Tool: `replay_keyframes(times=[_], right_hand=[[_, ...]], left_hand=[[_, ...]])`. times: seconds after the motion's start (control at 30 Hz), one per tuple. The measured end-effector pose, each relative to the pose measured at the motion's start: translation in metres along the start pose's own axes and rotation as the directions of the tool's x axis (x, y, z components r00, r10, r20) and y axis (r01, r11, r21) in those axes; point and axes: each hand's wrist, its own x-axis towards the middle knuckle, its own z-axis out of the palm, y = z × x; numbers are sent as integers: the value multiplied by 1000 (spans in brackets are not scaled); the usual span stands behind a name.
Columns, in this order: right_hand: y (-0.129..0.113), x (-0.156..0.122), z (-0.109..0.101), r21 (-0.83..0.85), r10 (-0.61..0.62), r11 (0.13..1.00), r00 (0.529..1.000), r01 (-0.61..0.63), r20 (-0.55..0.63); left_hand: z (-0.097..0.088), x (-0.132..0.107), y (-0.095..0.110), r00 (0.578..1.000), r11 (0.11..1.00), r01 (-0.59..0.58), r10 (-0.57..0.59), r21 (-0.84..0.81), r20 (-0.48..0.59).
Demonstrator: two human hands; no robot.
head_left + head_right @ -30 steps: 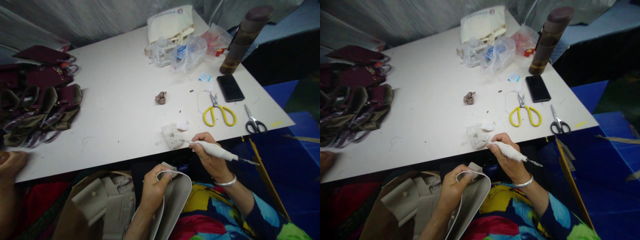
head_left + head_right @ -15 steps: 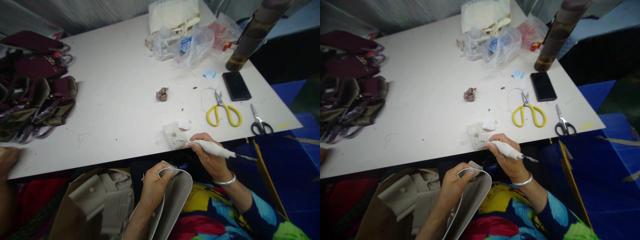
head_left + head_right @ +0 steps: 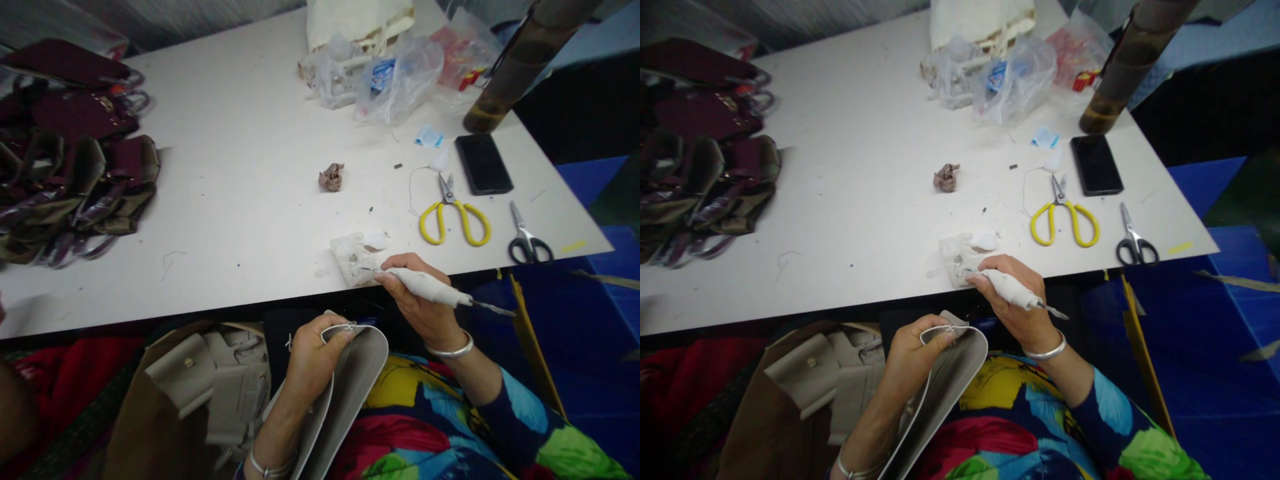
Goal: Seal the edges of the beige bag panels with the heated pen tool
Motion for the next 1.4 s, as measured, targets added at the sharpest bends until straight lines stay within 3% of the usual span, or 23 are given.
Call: replay_keyframes(times=[0.07, 0.17, 0.23, 0.33, 0.57, 0.73, 0.9, 0.97, 1.1, 1.17, 1.27, 1.4], right_hand=[[-1, -6, -2, 108, 79, 991, 997, -81, 25], [0, -19, 0, 279, 172, 933, 963, -226, 205], [2, -27, 3, 323, 192, 902, 937, -285, 290], [3, -36, 8, 328, 209, 890, 923, -316, 323], [-3, -36, 4, 258, 165, 930, 926, -260, 340], [-5, -28, 1, 194, 115, 958, 903, -210, 413], [-10, -19, 1, 111, 33, 989, 889, -94, 456], [-10, -21, 1, 142, 42, 982, 888, -120, 458], [-4, -37, 3, 337, 132, 890, 881, -307, 455], [2, -45, 3, 415, 168, 843, 900, -343, 402], [10, -46, 1, 461, 221, 838, 955, -291, 199], [11, -30, -2, 337, 202, 924, 979, -181, -27]], left_hand=[[1, -1, 0, 1000, 1000, -1, 1, 1, 1], [3, -2, 0, 1000, 1000, -6, 6, 8, 5], [5, -3, 1, 1000, 1000, -18, 18, 14, 12], [8, -5, 3, 999, 999, -36, 36, 16, 28], [12, -9, 7, 997, 998, -65, 65, 9, 31], [16, -10, 7, 997, 998, -61, 61, 0, 36], [20, -11, 8, 995, 997, -78, 77, 6, 61], [19, -10, 8, 996, 998, -68, 69, -7, 60], [14, -7, 7, 998, 998, -39, 41, -42, 48], [11, -5, 7, 998, 998, -32, 35, -53, 43], [8, -3, 5, 999, 997, -19, 22, -71, 44], [6, 0, -2, 1000, 995, 8, -5, -98, 23]])
